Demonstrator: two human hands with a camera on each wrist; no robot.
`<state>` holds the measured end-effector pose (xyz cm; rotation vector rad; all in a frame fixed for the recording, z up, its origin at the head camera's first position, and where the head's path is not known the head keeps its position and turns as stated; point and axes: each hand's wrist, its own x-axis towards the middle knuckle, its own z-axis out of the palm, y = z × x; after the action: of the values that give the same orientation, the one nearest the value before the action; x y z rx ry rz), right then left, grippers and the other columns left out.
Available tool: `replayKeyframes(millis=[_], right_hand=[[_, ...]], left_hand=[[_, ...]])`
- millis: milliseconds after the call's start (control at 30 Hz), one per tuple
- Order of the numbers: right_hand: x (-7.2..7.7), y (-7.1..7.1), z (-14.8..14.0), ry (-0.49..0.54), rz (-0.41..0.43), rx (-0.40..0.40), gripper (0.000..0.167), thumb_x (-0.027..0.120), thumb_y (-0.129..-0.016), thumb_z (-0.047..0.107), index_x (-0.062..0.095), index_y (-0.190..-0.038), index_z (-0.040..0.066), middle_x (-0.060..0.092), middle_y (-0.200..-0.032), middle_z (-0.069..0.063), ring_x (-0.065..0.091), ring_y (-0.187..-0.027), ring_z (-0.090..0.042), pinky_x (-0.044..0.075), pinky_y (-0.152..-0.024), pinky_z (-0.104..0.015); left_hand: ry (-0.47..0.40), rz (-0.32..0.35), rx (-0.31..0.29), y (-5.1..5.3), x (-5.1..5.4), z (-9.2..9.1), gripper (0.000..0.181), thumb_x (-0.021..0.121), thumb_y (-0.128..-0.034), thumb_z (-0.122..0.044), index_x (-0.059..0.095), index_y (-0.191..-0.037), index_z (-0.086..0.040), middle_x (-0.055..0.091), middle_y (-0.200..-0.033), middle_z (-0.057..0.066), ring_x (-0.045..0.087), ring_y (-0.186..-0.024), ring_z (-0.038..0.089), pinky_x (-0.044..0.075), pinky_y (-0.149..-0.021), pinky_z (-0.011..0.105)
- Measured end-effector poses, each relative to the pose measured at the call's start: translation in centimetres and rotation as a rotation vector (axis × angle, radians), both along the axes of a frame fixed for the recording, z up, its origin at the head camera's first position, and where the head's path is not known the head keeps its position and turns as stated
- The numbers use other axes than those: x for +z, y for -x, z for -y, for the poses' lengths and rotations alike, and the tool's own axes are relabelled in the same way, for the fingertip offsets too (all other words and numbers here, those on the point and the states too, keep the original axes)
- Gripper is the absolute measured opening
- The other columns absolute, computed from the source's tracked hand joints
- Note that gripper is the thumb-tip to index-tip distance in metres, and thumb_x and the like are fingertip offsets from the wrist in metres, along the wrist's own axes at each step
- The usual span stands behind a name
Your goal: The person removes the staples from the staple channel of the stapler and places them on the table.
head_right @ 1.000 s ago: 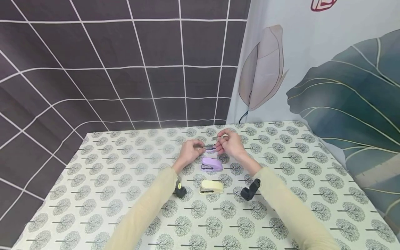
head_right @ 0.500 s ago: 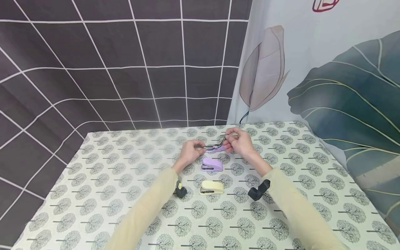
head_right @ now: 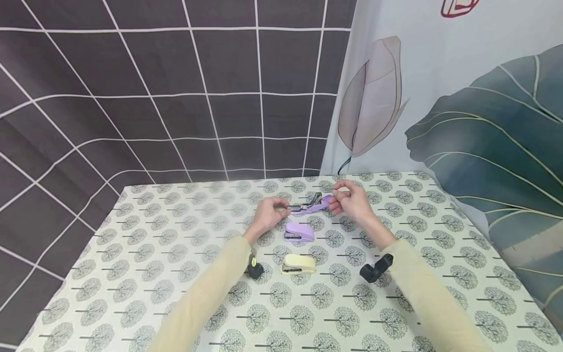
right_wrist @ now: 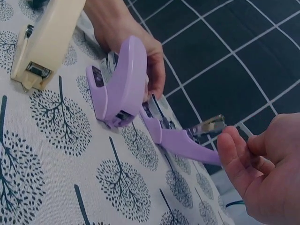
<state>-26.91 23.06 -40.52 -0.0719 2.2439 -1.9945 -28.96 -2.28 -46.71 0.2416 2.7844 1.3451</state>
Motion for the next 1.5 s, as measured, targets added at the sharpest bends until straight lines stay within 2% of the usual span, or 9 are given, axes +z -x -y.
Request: replayKeyframes(millis=[200, 400, 533, 833, 1300, 1500], right_hand=[[-0.3, 0.0, -1.5, -0.01, 0.031, -0.045, 0.029, 0.049, -0.104, 0.003, 0.04, -0.129, -0.008, 0.069, -0.09, -0.012, 0.068, -0.073, -0.015, 0.058, -0.07, -0.031], [-0.9, 0.2, -2.4, -0.05, 0.046, -0.062, 0.03, 0.047, -0.104, 0.003, 0.039, -0.131, -0.009, 0.069, -0.092, -0.014, 0.067, -0.073, -0.012, 0.058, -0.073, -0.03], [-1.4, 0.3, -2.8, -0.064, 0.058, -0.06, 0.028, 0.046, -0.105, 0.002, 0.039, -0.129, -0.01, 0.069, -0.088, -0.011, 0.066, -0.072, -0.011, 0.058, -0.071, -0.029], [-2.9, 0.2, -3.3, -0.084, 0.085, -0.028, 0.029, 0.044, -0.104, -0.001, 0.038, -0.129, -0.013, 0.067, -0.088, -0.013, 0.067, -0.073, -0.015, 0.059, -0.069, -0.031], [-4.5, 0.5, -3.4, -0.171, 0.121, -0.015, 0.029, 0.044, -0.103, -0.002, 0.04, -0.13, -0.012, 0.068, -0.084, -0.011, 0.065, -0.067, -0.013, 0.059, -0.066, -0.031], [-4.7, 0.6, -3.0, -0.224, 0.104, -0.013, 0.026, 0.047, -0.102, -0.001, 0.043, -0.126, -0.012, 0.068, -0.08, -0.009, 0.064, -0.064, -0.012, 0.058, -0.061, -0.03]], left_hand=[[-0.009, 0.008, -0.004, 0.0, 0.0, 0.0, 0.017, 0.077, -0.0871, -0.015, 0.074, -0.104, -0.015, 0.073, -0.107, 0.001, 0.064, -0.072, 0.005, 0.05, -0.089, 0.039], [-0.002, -0.004, 0.005, 0.1, 0.0, 0.0, 0.018, 0.079, -0.0861, -0.015, 0.075, -0.103, -0.016, 0.073, -0.107, 0.0, 0.065, -0.075, 0.006, 0.047, -0.095, 0.043], [0.0, -0.007, 0.005, 0.0, 0.0, 0.0, 0.018, 0.079, -0.0859, -0.016, 0.075, -0.104, -0.016, 0.073, -0.107, -0.001, 0.065, -0.077, 0.006, 0.047, -0.096, 0.043], [-0.037, 0.022, 0.003, -0.2, 0.0, -0.1, 0.017, 0.078, -0.0868, -0.013, 0.074, -0.104, -0.014, 0.072, -0.107, 0.002, 0.064, -0.072, 0.006, 0.052, -0.083, 0.033], [-0.027, 0.002, 0.01, 0.0, -0.2, 0.0, 0.017, 0.079, -0.0858, -0.014, 0.075, -0.102, -0.015, 0.073, -0.105, -0.001, 0.064, -0.074, 0.005, 0.049, -0.092, 0.04], [-0.018, -0.011, 0.005, 0.1, -0.2, 0.1, 0.017, 0.079, -0.0853, -0.015, 0.075, -0.102, -0.015, 0.072, -0.101, -0.002, 0.063, -0.073, 0.005, 0.05, -0.088, 0.038]])
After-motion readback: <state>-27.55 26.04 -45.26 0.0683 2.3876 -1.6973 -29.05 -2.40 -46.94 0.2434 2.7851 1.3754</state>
